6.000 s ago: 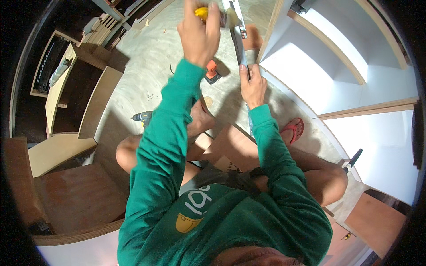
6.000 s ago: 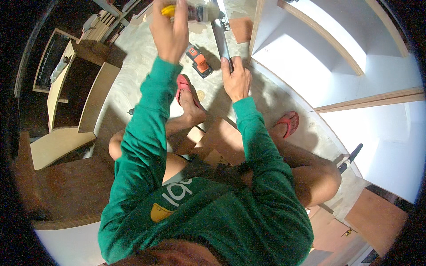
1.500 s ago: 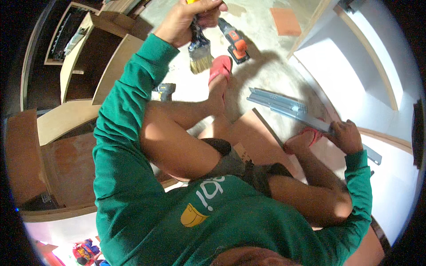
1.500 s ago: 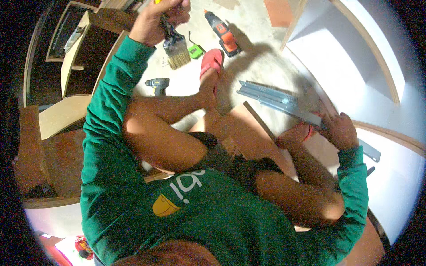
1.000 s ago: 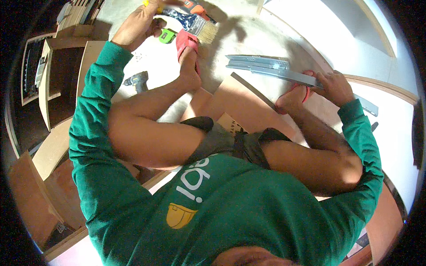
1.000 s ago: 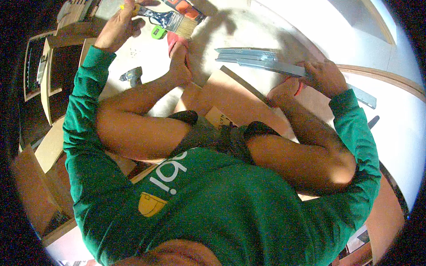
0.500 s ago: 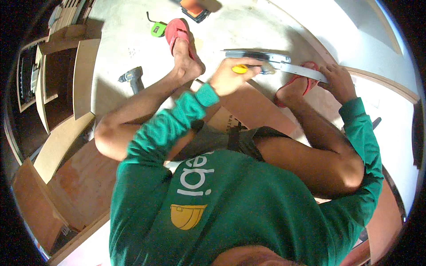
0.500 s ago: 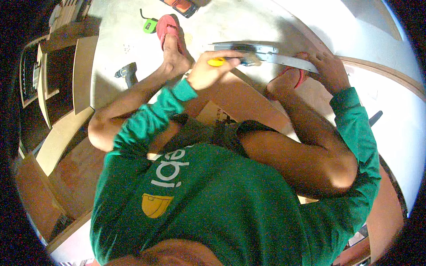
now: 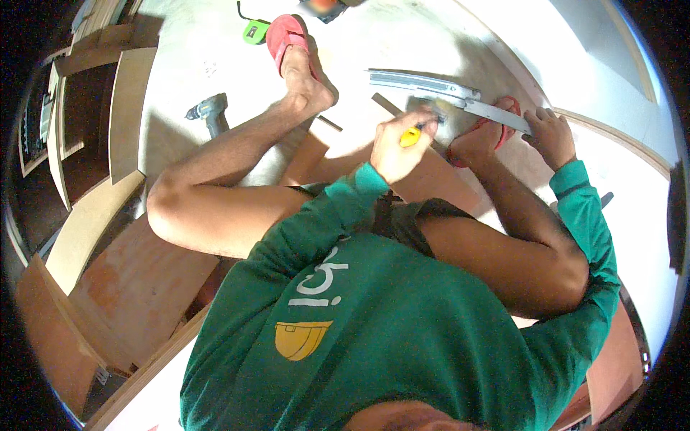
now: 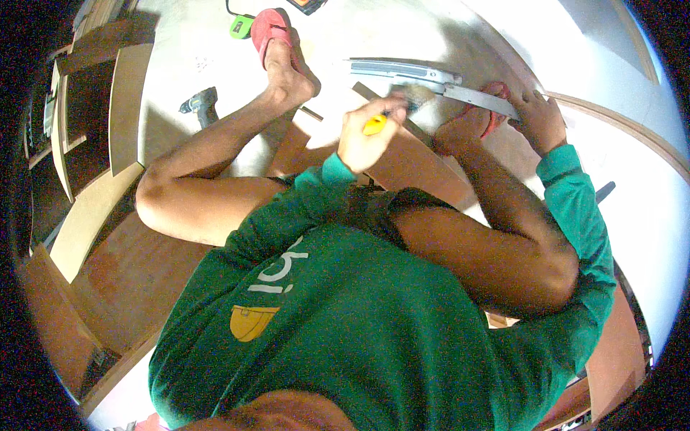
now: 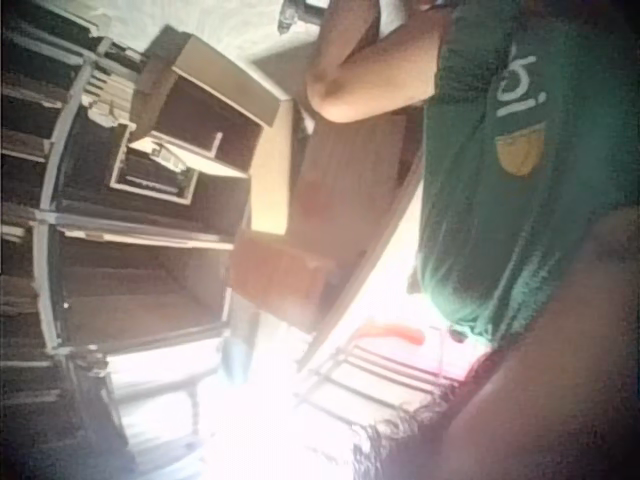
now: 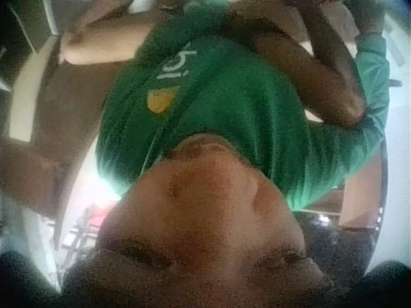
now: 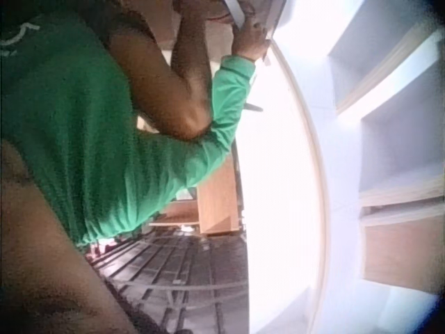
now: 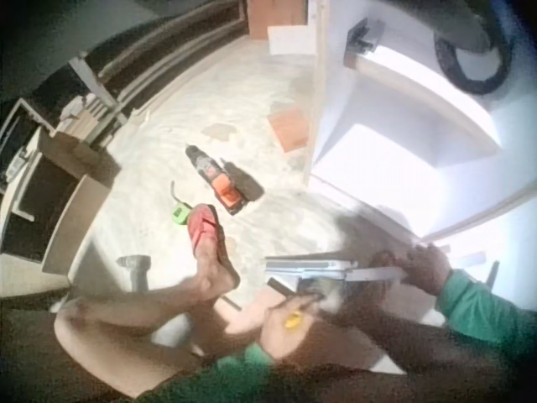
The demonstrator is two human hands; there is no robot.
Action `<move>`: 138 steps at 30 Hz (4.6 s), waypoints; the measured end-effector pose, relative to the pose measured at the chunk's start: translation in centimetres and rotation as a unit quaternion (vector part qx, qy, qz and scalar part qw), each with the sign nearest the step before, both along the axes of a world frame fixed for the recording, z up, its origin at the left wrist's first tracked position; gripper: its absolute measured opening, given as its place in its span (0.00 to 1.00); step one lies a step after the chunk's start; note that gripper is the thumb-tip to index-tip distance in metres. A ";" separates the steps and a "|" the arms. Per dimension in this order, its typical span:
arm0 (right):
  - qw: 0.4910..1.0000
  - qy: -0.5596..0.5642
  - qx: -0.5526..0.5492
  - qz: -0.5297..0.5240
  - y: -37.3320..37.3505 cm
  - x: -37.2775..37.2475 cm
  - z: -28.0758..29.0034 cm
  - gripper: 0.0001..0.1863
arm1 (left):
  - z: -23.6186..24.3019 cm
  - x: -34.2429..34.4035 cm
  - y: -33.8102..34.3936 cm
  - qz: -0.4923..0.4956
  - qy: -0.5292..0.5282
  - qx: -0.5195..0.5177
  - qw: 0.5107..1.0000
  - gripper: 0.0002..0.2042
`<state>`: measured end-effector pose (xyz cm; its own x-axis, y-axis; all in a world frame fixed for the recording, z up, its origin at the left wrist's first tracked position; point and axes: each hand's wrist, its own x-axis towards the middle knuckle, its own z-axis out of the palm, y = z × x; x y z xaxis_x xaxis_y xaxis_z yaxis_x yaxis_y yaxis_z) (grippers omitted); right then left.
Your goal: The person scrapes a metal drawer slide with a utility knife, places it into a cabinet, and measures the cabinet interior and slide with a tape measure. The person remains seated on the floor during the process.
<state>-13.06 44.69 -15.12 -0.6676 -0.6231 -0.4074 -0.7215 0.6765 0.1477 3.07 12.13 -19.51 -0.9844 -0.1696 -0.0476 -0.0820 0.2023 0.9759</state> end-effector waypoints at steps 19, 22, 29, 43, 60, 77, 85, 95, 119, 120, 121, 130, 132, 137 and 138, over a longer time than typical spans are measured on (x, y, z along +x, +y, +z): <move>0.998 -0.038 -0.005 -0.047 -0.8 0.0 1.1 0.28 | 1.1 0.4 1.5 -0.068 -0.055 -0.017 0.996 0.10; 0.998 -0.043 -0.011 -0.052 -1.0 0.1 1.4 0.28 | 1.3 0.6 0.6 -0.070 -0.088 -0.004 0.994 0.08; 0.996 -0.048 -0.003 -0.068 -1.2 0.3 1.6 0.27 | -0.1 0.5 1.6 -0.025 -0.064 0.036 0.997 0.08; 0.997 -0.057 -0.009 -0.057 -1.5 0.2 2.2 0.24 | 1.6 2.5 0.1 -0.086 -0.215 0.146 0.962 0.09; 0.988 -0.079 -0.112 -0.067 -2.4 0.3 4.0 0.20 | 3.4 -0.9 1.3 -0.031 0.059 0.066 0.996 0.08; 0.971 -0.172 -0.148 -0.072 -3.1 -0.7 6.1 0.21 | 5.2 0.7 -1.2 -0.047 -0.096 0.139 0.984 0.12; 0.964 -0.234 -0.078 -0.101 -4.7 -1.2 8.0 0.24 | 7.3 0.4 1.1 -0.118 0.040 0.143 0.982 0.09; 0.950 -0.232 -0.184 -0.102 -3.6 -0.8 7.0 0.25 | 2.4 -1.5 -6.0 0.108 -0.146 0.111 0.977 0.13; 0.949 -0.236 -0.135 -0.162 -3.9 -0.9 7.2 0.25 | 2.1 -4.5 -5.6 -0.042 0.008 0.028 0.999 0.12; 0.951 -0.228 -0.139 -0.156 -4.1 -0.8 7.3 0.25 | 2.2 -4.7 -5.3 -0.083 0.042 0.009 0.996 0.12; 0.952 -0.226 -0.129 -0.161 -4.3 -0.7 7.5 0.25 | 2.2 -4.8 -5.1 -0.117 0.070 -0.013 0.991 0.12; 0.952 -0.247 -0.115 -0.138 -4.3 -1.5 7.0 0.25 | 2.5 -3.3 -4.9 -0.237 0.045 0.052 0.969 0.08; 0.955 -0.218 -0.164 -0.118 -4.2 -1.1 6.9 0.25 | 2.9 -3.0 -5.4 -0.276 0.051 0.037 0.959 0.08; 0.951 -0.238 -0.134 -0.143 -4.1 -1.1 7.4 0.24 | 4.3 -2.4 -8.0 -0.290 -0.009 0.137 0.947 0.08; 0.950 -0.243 -0.127 -0.150 -4.1 -1.2 7.5 0.24 | 4.4 -2.5 -8.4 -0.269 -0.026 0.131 0.954 0.08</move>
